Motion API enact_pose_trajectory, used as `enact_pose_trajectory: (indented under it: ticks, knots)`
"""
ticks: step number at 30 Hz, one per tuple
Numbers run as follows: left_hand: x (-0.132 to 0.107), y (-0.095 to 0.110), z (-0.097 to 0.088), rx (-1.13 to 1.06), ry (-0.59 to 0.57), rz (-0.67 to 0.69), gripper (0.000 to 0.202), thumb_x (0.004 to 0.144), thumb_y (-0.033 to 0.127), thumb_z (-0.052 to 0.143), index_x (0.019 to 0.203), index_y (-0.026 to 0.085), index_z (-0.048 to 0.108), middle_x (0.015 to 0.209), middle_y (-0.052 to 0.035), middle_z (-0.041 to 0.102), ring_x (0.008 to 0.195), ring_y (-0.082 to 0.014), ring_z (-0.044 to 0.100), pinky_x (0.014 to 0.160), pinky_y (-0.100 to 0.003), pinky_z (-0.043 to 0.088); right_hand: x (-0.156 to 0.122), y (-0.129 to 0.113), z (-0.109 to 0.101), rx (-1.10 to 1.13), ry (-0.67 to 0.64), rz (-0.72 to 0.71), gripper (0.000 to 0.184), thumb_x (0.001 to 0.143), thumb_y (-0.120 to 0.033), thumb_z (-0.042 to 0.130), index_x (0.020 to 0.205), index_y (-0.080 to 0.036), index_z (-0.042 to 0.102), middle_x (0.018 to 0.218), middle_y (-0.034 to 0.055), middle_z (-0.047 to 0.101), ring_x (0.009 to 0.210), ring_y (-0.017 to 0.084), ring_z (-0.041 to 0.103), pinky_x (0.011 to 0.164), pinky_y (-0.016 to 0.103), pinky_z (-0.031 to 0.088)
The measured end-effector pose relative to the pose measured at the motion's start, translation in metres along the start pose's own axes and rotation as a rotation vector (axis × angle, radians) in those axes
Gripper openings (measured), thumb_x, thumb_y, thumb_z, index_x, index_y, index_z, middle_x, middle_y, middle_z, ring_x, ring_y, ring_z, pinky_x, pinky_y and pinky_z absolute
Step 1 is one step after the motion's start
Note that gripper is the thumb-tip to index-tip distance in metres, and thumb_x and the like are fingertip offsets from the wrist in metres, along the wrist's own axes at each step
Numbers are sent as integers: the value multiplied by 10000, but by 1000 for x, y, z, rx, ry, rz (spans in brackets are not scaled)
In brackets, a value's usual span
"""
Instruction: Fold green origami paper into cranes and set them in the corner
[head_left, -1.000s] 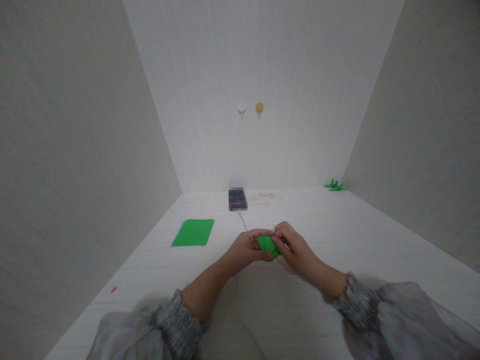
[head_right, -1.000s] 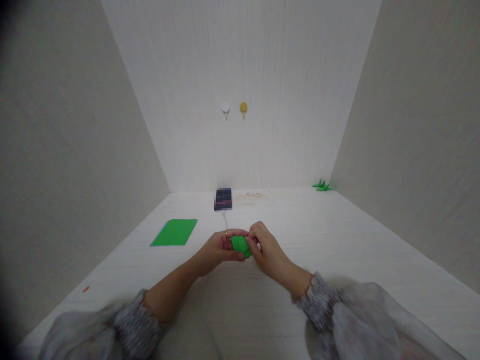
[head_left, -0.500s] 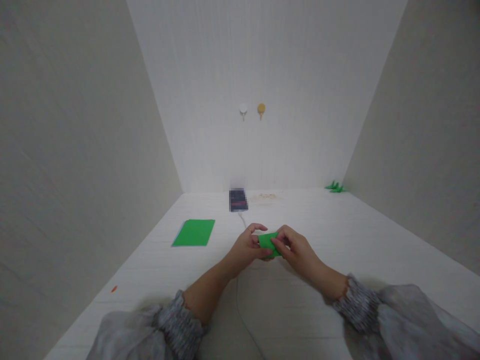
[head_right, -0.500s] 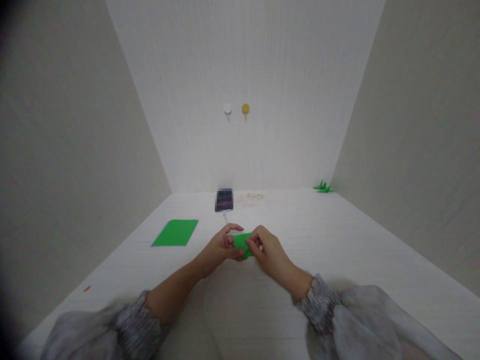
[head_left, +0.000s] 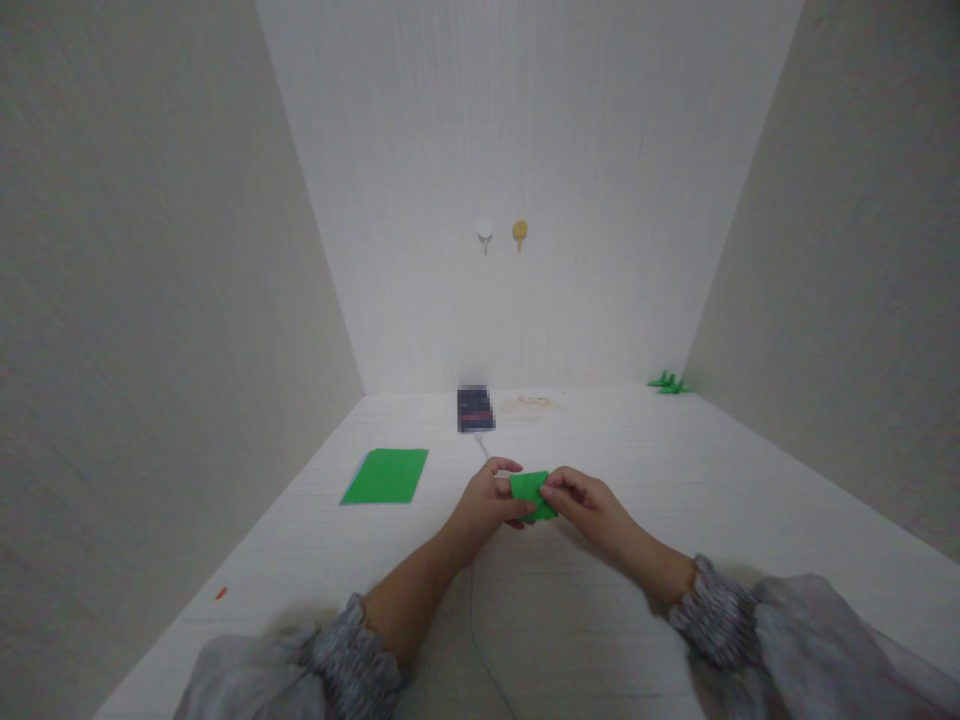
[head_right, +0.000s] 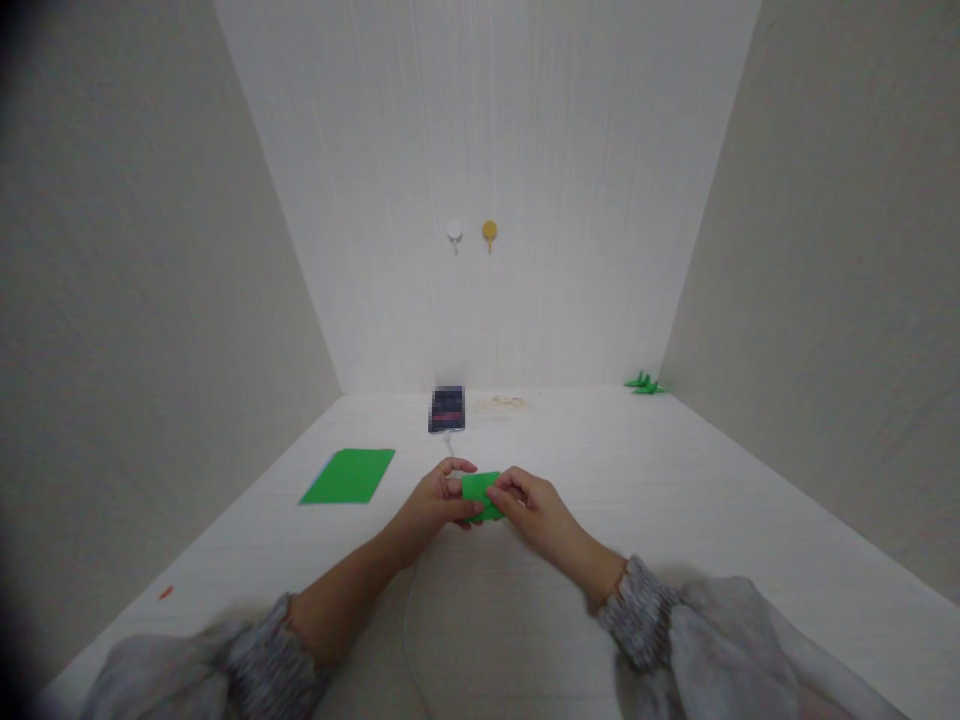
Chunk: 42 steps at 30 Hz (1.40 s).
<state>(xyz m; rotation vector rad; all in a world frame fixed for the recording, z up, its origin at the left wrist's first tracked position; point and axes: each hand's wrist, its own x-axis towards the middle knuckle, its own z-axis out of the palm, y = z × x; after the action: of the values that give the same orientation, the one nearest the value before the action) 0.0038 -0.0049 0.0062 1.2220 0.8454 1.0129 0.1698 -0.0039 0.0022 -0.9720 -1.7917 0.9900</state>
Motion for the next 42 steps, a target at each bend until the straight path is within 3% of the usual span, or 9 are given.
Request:
enact_pose_trajectory:
  ticks: [14,20,30,35,42]
  knots:
    - [1,5,4,5,19,55,495,533,217,721,875,171,366,587,20,598,511,-128,566,490,-228,406,4,2,4,70,117,50,195,701,-346,519,617,-187,442,515,-41,456,480,105,438,458,225,334]
    - [0,6,6,-13,4,54,485,543,206,706,870,176,348,622,3,613,537,-142,581,491,-228,398,3,-8,7,180,101,99,180,682,-315,526,616,-190,413,530,-30,521,494,119,512,486,241,379]
    - [2,0,1,18,33,26,463,531,175,699,856,169,369,611,17,606,483,-108,548,452,-202,378,3,-3,4,239,61,143,186,647,-302,588,593,-178,460,524,-24,558,493,120,531,498,247,405]
    - [3,-1,3,62,25,5,346,582,256,671,796,146,423,593,6,600,491,-111,553,453,-208,387,3,-4,5,201,52,140,202,635,-329,602,602,-172,480,541,-14,578,507,125,543,505,248,420]
    - [4,-4,3,4,5,21,343,557,284,686,767,139,458,596,4,601,519,-125,574,483,-218,398,3,-3,5,211,61,142,187,641,-318,601,616,-168,492,545,-5,588,512,125,542,505,244,409]
